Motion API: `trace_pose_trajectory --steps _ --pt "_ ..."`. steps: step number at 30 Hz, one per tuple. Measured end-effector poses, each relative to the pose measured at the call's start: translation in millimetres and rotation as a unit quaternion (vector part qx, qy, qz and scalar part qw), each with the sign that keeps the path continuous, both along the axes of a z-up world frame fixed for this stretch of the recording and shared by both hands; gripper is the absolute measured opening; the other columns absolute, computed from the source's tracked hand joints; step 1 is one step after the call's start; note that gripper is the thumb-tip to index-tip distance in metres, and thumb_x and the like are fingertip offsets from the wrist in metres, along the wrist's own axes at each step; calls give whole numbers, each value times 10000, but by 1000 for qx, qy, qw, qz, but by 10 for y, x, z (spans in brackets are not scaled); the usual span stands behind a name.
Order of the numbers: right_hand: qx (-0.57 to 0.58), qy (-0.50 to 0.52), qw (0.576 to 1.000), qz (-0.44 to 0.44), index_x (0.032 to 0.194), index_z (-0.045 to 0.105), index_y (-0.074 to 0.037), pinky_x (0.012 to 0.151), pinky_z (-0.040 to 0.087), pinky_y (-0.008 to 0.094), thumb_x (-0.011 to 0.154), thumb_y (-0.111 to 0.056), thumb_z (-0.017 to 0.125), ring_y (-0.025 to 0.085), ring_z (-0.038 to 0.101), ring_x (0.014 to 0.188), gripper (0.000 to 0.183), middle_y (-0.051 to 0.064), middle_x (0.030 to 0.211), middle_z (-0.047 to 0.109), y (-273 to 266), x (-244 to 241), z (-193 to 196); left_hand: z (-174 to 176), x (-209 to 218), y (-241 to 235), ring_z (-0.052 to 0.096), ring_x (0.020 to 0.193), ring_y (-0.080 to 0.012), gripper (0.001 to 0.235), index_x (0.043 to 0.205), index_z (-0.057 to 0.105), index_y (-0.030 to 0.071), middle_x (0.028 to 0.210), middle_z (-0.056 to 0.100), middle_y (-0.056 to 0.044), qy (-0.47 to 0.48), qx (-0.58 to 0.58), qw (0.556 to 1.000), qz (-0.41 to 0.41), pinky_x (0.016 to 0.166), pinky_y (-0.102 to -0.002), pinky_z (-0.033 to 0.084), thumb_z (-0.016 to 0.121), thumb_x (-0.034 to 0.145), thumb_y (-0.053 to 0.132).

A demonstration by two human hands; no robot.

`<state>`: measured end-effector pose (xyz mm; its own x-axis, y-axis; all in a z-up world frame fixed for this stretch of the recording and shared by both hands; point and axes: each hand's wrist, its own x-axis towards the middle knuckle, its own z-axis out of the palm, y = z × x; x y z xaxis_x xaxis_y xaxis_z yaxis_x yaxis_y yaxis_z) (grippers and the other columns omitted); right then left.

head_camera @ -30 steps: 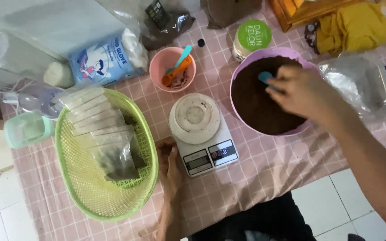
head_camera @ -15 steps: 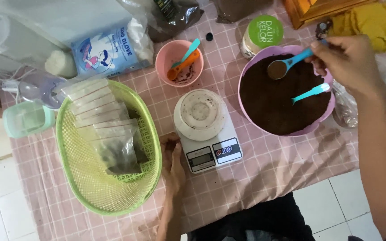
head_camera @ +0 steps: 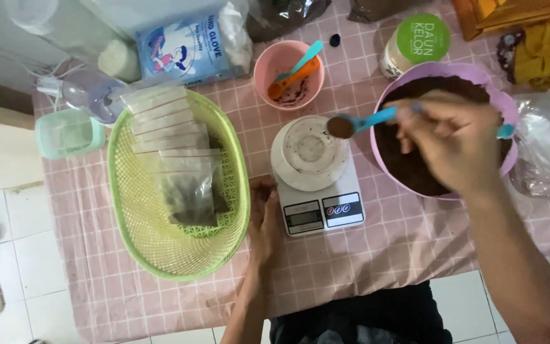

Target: The person measures ground coffee from a large bowl into small plastic bags using a spoon, weighs each bag on a digital scale, and seals the bags.

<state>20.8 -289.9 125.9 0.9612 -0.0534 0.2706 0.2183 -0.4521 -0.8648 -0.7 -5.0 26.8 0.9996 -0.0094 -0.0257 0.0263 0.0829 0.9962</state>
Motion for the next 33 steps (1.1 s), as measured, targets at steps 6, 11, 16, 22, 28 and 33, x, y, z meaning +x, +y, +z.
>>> trace_pose_trajectory --steps 6,11,16,22,28,33 --pt "-212 -181 958 63 1190 753 86 647 539 257 973 11 787 196 616 782 231 158 1036 673 441 8 -114 -103 19 39 602 1053 -218 193 1207 555 69 1105 613 -100 -35 -12 999 -31 959 -333 490 532 1038 159" --pt "-246 -223 935 122 1224 713 106 763 581 297 979 34 755 250 629 861 259 178 1047 650 477 21 -158 -93 8 39 571 1037 -171 176 1191 541 78 1095 571 -59 -24 -34 999 -34 944 -304 468 515 1037 159" --pt "-263 -235 927 125 1245 690 110 800 607 310 971 40 776 268 640 891 296 192 1074 644 468 -7 -160 -83 -6 48 559 1029 -176 190 1202 536 71 1089 567 -63 -1 -31 999 -38 938 -303 474 510 1026 136" --pt "-182 -189 957 121 1164 731 95 700 549 276 987 -16 712 239 651 823 210 181 984 696 507 10 -118 -155 9 64 564 1038 -194 182 1190 540 68 1085 564 -70 -22 -10 999 -43 940 -313 467 511 1040 167" --pt "-180 -223 956 55 1009 798 51 636 552 306 963 -18 779 248 685 718 85 134 883 703 548 89 -249 -163 30 22 577 1054 -241 121 1145 560 80 1033 566 -101 -30 -18 999 -12 992 -431 481 482 1059 114" --pt "-229 -262 937 23 1032 802 29 680 555 322 999 -19 775 269 658 745 63 140 926 684 521 102 -351 -166 34 50 601 1079 -282 131 1150 574 63 1042 597 -140 -14 7 1000 -25 1012 -470 482 491 1058 106"
